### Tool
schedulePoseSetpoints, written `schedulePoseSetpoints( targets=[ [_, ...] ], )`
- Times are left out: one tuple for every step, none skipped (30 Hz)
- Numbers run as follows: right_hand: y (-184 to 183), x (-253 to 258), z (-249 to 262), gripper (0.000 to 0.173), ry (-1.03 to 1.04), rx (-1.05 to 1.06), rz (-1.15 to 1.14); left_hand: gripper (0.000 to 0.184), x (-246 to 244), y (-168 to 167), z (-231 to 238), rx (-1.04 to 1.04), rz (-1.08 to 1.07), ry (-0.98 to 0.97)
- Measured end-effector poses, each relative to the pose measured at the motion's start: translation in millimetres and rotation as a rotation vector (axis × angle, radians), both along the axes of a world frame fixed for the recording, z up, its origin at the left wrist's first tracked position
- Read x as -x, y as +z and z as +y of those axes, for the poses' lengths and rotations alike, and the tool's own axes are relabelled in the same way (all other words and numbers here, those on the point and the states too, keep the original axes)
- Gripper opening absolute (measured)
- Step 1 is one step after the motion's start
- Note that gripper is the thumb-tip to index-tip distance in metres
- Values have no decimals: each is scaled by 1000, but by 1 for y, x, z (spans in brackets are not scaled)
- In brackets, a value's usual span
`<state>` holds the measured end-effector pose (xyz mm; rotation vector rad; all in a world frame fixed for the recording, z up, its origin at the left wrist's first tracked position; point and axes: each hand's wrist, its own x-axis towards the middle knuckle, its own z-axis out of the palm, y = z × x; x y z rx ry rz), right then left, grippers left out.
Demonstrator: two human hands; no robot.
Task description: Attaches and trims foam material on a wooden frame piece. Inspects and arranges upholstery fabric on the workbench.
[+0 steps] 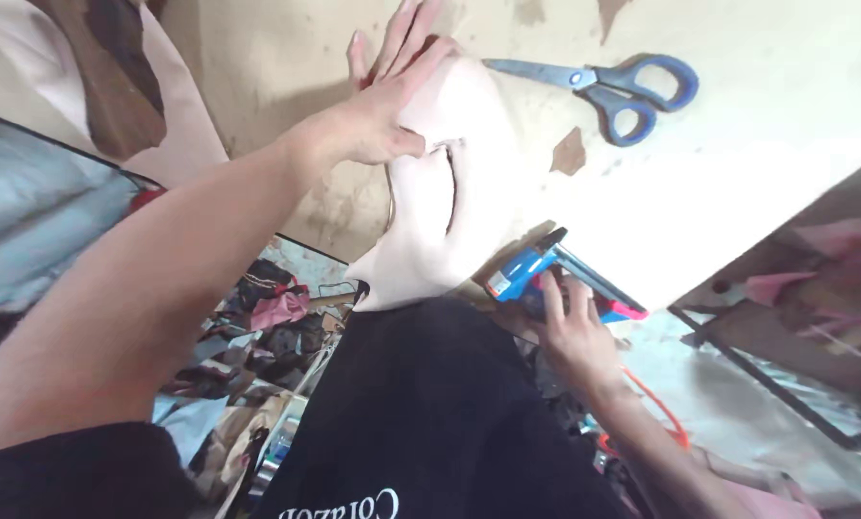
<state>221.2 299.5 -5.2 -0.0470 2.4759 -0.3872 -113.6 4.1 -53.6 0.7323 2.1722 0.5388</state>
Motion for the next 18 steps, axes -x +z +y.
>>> schedulePoseSetpoints(
  targets=[
    [4,5,-2,80,28,25,3,99,-1,-1,-1,-4,-15,-5],
    [15,13,-4,80,19,62,10,99,-1,-2,-1,-17,-35,-12],
    [27,26,-7,83,-12,111,60,100,2,-1,-1,-30,-53,-21],
    [41,43,-11,86,-69,149,112,101,4,0,-3,-29,-52,-39],
    [59,63,-15,92,-138,195,110,103,4,-1,-4,-4,-38,-74],
    [71,85,-18,97,-202,257,102,105,5,-2,-6,10,-20,-104],
    [78,109,-22,98,-259,340,92,105,7,-3,-8,2,4,-123],
    [81,134,-27,96,-340,458,46,105,9,-3,-10,-15,20,-137],
    [81,156,-37,92,-419,583,-8,105,9,-4,-12,-38,19,-149],
    [79,175,-50,89,-480,661,-54,106,10,-4,-13,-53,8,-166],
    [76,193,-63,86,-521,690,-93,108,11,-4,-14,-68,-3,-185],
    [74,209,-76,84,-546,686,-126,110,12,-4,-15,-84,-21,-182],
    [71,223,-87,82,-573,666,-157,112,15,-6,-16,-90,-32,-176],
    [69,234,-98,81,-620,639,-187,115,18,-7,-17,-85,-41,-183],
    [69,242,-109,81,-676,596,-232,116,16,-7,-18,-86,-60,-186],
    [68,251,-116,81,-727,555,-282,117,16,-9,-19,-95,-61,-189],
    [68,260,-122,81,-776,517,-317,116,17,-12,-20,-114,-51,-195],
    [70,268,-127,81,-811,482,-348,113,17,-14,-22,-136,-58,-197]
  ],
)
